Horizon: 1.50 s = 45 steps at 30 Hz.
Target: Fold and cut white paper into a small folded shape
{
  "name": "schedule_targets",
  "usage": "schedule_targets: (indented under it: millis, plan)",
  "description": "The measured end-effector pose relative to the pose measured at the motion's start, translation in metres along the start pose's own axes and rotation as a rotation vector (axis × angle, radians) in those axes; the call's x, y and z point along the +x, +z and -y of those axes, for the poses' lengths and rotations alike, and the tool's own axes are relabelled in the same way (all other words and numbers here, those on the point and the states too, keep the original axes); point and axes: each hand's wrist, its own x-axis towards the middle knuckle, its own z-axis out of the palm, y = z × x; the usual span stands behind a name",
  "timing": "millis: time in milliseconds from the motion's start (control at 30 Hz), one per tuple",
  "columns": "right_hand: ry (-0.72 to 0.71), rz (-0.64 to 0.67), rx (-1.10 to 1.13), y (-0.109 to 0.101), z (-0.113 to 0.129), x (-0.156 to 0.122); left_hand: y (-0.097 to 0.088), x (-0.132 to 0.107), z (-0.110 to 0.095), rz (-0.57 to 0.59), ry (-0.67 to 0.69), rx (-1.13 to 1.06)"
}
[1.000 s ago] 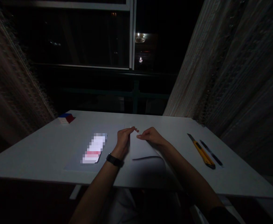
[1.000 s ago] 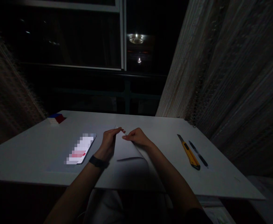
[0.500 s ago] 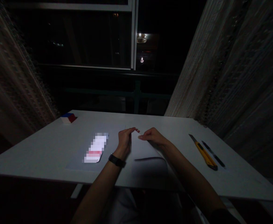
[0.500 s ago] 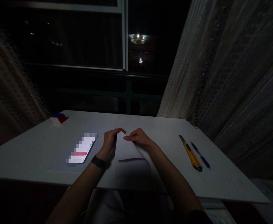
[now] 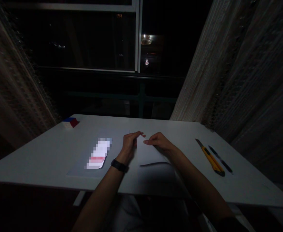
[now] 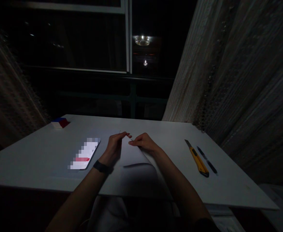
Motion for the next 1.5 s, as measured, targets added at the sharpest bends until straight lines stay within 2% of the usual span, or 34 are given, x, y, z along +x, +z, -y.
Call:
schedule_targets:
  millis: [267, 533, 667, 767, 867, 1000, 1200, 1500]
  plan:
    - [-0.019, 0.039, 0.003, 0.002, 0.005, -0.002, -0.003, 0.002, 0.002, -0.035, 0.066, -0.005]
    - [-0.034, 0.034, -0.004, 0.005, 0.005, -0.001, 0.007, -0.005, -0.002, -0.074, 0.060, -0.094]
    - [-0.037, 0.066, -0.033, 0.004, 0.008, -0.005, 0.001, 0.002, -0.009, -0.169, 0.059, -0.160]
    - [-0.050, 0.071, -0.050, 0.003, 0.009, -0.007, -0.006, 0.009, -0.015, -0.209, 0.006, -0.149]
    - [-0.046, 0.041, -0.034, 0.000, 0.008, -0.007, -0.006, 0.011, -0.016, -0.133, -0.077, -0.137]
    - [-0.062, 0.003, 0.008, -0.005, 0.007, -0.004, 0.006, 0.006, -0.010, 0.025, -0.183, -0.084]
    - [-0.055, -0.074, -0.023, -0.020, 0.005, -0.004, 0.025, 0.002, 0.000, 0.134, -0.028, 0.057]
    - [0.022, -0.139, -0.021, -0.017, -0.013, -0.007, 0.024, 0.007, 0.012, 0.035, -0.059, 0.106]
